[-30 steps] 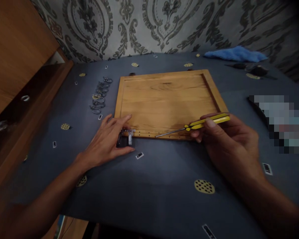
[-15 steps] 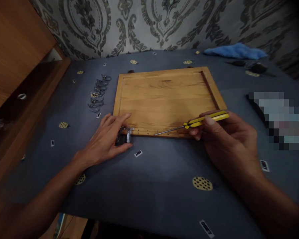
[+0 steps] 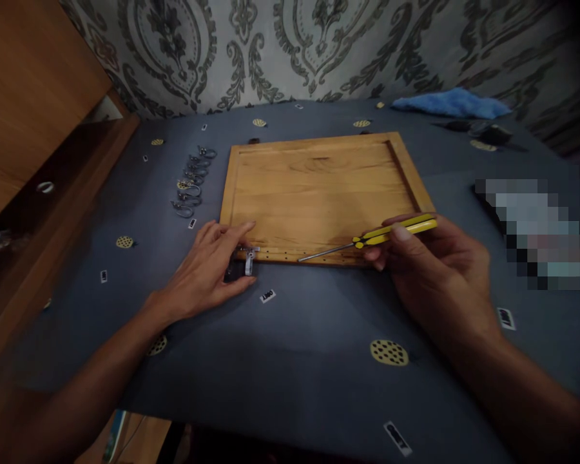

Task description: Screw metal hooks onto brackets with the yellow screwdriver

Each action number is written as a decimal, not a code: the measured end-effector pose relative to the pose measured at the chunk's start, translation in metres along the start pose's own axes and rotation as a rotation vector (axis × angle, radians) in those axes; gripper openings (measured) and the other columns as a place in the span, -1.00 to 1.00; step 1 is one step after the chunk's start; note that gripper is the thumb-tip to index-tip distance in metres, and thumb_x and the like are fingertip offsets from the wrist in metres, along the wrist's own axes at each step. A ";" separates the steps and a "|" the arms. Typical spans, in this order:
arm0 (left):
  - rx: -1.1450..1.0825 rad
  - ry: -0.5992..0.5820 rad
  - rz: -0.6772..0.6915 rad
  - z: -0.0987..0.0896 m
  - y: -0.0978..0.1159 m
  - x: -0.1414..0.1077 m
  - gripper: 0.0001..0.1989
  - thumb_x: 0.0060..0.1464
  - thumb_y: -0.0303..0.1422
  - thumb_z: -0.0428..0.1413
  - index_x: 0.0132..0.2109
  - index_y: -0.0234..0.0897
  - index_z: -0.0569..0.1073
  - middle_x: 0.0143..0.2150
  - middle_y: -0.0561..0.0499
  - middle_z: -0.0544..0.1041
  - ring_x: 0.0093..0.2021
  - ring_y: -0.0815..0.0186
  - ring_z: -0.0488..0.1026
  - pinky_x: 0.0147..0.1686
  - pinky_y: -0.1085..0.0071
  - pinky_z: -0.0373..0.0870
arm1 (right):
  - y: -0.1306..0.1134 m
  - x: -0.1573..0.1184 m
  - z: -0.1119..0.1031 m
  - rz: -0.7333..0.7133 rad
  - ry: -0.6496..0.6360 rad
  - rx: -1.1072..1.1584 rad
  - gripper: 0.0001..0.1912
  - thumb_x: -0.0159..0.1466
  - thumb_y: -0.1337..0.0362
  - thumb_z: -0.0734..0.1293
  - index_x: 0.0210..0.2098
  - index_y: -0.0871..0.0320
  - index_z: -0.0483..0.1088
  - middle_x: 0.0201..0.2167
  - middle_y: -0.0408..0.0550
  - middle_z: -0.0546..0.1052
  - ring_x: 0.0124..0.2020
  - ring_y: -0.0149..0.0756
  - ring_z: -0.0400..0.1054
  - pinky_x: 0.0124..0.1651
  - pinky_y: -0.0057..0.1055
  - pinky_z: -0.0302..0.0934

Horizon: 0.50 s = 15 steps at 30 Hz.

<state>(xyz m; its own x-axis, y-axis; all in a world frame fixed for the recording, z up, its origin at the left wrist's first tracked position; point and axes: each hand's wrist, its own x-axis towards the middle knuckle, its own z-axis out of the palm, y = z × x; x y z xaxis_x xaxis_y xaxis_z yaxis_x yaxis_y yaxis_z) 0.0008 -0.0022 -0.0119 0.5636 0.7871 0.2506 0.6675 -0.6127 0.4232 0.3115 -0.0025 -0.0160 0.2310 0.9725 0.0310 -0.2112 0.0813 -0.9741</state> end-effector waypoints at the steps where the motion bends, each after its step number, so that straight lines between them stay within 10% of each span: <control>1: 0.001 0.003 -0.004 0.000 0.000 0.000 -0.24 0.30 -0.29 0.21 0.53 -0.14 0.12 0.13 -0.11 0.61 0.16 -0.02 0.41 0.25 -0.04 0.35 | 0.000 0.000 0.000 0.004 0.001 0.008 -0.49 -0.08 -0.05 0.76 -0.33 0.10 0.61 -0.52 -0.20 0.55 -0.54 -0.44 0.44 -0.47 -0.53 0.34; 9: -0.009 0.055 -0.003 -0.010 -0.001 -0.001 -0.12 0.20 -0.04 0.36 0.51 -0.11 0.19 0.22 -0.16 0.56 0.26 -0.07 0.40 0.29 -0.06 0.38 | 0.001 0.001 -0.004 -0.002 -0.011 0.024 -0.48 -0.06 -0.03 0.76 -0.31 0.12 0.59 -0.54 -0.21 0.55 -0.54 -0.44 0.45 -0.46 -0.53 0.35; 15: -0.025 0.349 -0.224 -0.037 -0.032 -0.006 -0.55 0.39 -0.17 0.16 0.35 -0.11 0.41 0.09 -0.07 0.63 0.18 0.06 0.55 0.29 0.01 0.42 | 0.000 0.001 -0.002 0.010 0.000 0.026 -0.50 -0.09 -0.01 0.77 -0.34 0.12 0.60 -0.55 -0.15 0.58 -0.56 -0.42 0.46 -0.47 -0.56 0.37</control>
<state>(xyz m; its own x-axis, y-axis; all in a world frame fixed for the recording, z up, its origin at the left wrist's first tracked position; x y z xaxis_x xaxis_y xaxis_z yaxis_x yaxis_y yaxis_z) -0.0425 0.0151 0.0053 0.2037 0.8802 0.4286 0.7406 -0.4249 0.5205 0.3135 -0.0017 -0.0168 0.2290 0.9732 0.0211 -0.2378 0.0770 -0.9683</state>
